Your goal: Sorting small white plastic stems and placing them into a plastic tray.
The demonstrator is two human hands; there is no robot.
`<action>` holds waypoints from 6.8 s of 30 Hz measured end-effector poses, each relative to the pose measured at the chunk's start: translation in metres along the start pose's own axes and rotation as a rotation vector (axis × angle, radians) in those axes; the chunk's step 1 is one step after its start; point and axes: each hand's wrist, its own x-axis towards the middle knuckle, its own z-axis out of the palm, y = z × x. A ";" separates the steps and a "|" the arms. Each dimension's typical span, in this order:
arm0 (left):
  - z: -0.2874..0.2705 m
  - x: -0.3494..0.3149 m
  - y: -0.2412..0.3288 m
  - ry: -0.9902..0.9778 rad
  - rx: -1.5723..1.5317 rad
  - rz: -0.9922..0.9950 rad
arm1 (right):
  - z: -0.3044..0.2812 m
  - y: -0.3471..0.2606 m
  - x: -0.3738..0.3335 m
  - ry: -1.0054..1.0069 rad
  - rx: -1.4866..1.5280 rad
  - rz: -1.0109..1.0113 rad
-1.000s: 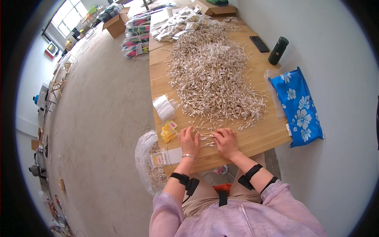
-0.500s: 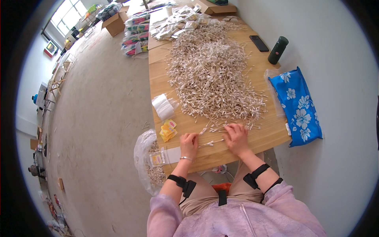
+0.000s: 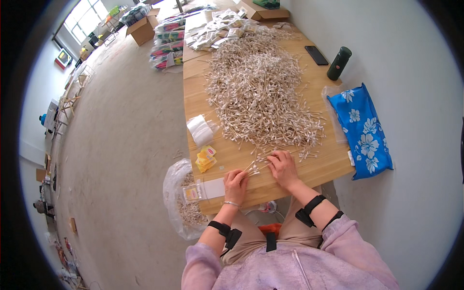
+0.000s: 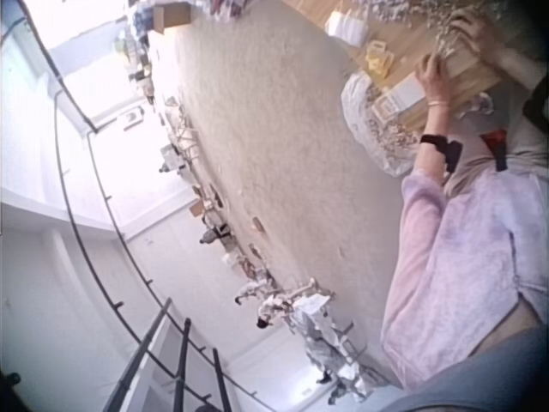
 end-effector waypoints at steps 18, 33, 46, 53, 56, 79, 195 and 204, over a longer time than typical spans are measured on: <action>-0.002 -0.002 0.000 -0.028 -0.061 0.028 | 0.019 -0.011 0.015 0.087 -0.060 0.178; -0.009 0.019 0.004 -0.054 0.045 -0.048 | 0.023 -0.024 0.005 -0.070 0.195 0.050; -0.005 0.009 0.001 -0.061 0.082 0.009 | 0.030 -0.031 0.013 -0.157 0.246 0.061; -0.003 0.001 -0.006 -0.030 -0.251 -0.203 | 0.024 -0.049 -0.018 -0.382 -0.202 -0.291; 0.002 -0.003 -0.015 0.063 -0.447 -0.324 | 0.029 -0.059 -0.014 -0.480 -0.102 -0.210; 0.010 -0.013 -0.022 0.279 -0.717 -0.425 | 0.018 -0.071 -0.036 -0.524 -0.195 -0.223; -0.013 -0.032 -0.038 0.274 -0.890 -0.511 | 0.023 -0.064 0.033 -0.514 -0.087 -0.282; -0.013 -0.032 -0.034 0.264 -0.848 -0.501 | 0.015 -0.055 0.032 -0.438 0.091 -0.274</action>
